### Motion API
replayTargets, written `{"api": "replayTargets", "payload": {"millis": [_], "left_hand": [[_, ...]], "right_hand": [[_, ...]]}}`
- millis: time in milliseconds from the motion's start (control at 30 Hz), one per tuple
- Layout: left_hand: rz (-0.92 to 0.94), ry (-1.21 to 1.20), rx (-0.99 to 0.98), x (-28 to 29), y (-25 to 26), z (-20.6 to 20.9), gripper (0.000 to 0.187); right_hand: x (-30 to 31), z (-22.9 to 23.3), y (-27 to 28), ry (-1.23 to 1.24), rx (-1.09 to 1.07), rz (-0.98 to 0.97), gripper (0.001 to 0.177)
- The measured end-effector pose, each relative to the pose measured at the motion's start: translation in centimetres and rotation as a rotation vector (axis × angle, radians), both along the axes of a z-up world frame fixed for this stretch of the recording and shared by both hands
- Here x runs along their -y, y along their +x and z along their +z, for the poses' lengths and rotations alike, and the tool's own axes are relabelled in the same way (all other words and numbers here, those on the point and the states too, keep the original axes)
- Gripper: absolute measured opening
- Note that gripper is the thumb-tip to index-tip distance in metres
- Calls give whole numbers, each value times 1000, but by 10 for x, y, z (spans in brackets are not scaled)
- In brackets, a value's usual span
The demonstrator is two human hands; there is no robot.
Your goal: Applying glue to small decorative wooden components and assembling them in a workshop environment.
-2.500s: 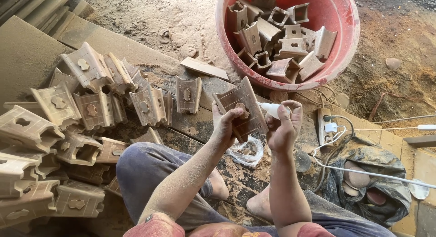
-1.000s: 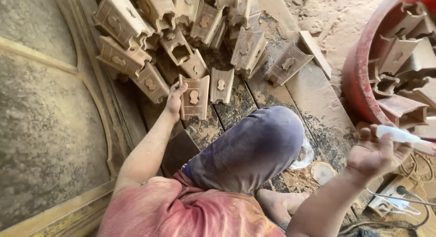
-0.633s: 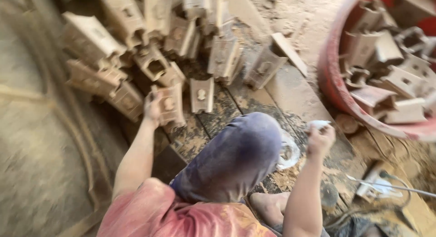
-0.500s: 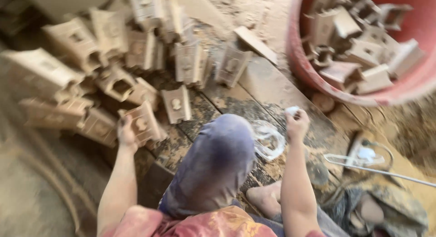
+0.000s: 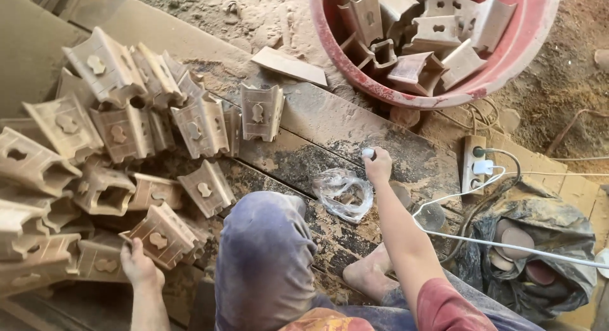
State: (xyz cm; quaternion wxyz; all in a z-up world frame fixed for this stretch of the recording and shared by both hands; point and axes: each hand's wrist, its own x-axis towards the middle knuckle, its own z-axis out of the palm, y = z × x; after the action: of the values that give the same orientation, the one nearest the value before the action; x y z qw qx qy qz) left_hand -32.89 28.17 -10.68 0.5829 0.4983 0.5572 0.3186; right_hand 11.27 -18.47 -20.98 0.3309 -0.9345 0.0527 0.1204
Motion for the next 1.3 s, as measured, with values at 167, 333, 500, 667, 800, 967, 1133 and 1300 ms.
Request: {"api": "replayTargets", "payload": {"millis": [167,333,500,667,800,967,1133,1300], "left_hand": [[69,97,-95,28,-5,-1,47],[-17,486,-390,79,-33,-19,44],[-332,301,-512,54,-56,-37,56],[-213,340,-321,62,5,24,45],[-102,376,-361,86,58,79,52],[-259,520,-130,84,132,179,45],[-722,772,512,132,230,282,39],[-1552,995,153,224,328,306,113]], "right_hand": [[-36,130,-10,130,-132,-181,48],[19,129,49,-3,617,-329,34],[-17,159,175,-315,194,-327,51],[-11,127,232,-448,-154,-149,49],[8,107,250,-173,-113,-253,33],[13,142,232,254,590,-350,16],[-7,255,103,443,1231,-170,14],[-34,336,-20,1053,880,371,10]]}}
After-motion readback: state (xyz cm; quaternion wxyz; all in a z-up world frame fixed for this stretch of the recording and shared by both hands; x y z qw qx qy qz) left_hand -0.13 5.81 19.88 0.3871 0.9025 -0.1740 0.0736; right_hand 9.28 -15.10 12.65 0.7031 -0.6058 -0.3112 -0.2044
